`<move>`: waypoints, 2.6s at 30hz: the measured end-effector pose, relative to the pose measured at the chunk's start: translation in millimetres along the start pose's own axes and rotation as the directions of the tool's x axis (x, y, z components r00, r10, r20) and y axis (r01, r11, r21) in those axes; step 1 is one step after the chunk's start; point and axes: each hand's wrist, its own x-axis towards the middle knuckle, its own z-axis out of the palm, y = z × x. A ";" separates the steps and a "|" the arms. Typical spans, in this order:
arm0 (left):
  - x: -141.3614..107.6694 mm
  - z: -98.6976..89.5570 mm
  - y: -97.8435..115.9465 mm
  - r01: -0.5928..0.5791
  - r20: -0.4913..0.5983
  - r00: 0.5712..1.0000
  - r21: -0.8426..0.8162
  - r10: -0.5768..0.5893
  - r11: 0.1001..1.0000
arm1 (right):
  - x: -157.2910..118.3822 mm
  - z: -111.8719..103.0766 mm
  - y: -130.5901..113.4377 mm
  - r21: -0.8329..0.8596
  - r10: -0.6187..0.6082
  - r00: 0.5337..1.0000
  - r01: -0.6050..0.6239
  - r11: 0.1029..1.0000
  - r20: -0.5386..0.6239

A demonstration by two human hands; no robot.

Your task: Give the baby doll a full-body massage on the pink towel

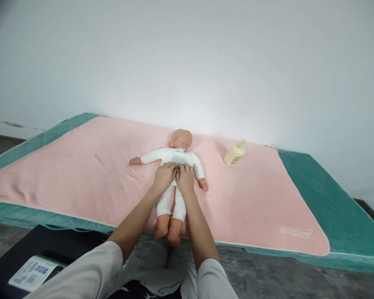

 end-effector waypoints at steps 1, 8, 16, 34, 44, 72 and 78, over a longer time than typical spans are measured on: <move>0.3 -0.3 -0.2 0.000 0.005 1.000 -0.004 0.000 1.000 | 0.3 0.4 0.8 0.000 -0.003 1.000 0.003 1.000 0.007; 7.7 -7.8 -1.2 -0.022 -0.019 1.000 -0.029 0.021 0.999 | 6.5 -1.5 3.2 0.091 -0.029 0.999 0.032 0.995 -0.025; 21.1 -6.4 -3.2 -0.032 -0.070 0.997 -0.016 0.031 0.999 | 15.1 -2.1 4.1 0.153 0.001 0.998 0.008 0.988 -0.056; 18.6 9.9 -5.1 0.037 -0.096 0.994 -0.092 -0.046 0.995 | 16.8 4.2 1.6 0.121 -0.006 0.997 0.015 0.993 -0.078; 18.0 13.0 -6.6 0.018 -0.075 0.997 -0.110 -0.026 0.994 | 28.7 7.9 4.1 0.086 0.000 1.000 0.002 0.996 -0.028; 40.0 13.0 -8.7 0.028 -0.038 0.999 -0.017 -0.028 0.999 | 46.5 8.2 1.8 -0.036 0.072 0.995 -0.070 0.997 0.069; 38.7 14.4 -10.3 0.024 -0.052 0.998 -0.024 -0.025 0.999 | 44.2 12.8 2.8 -0.043 0.088 0.995 -0.085 0.995 0.055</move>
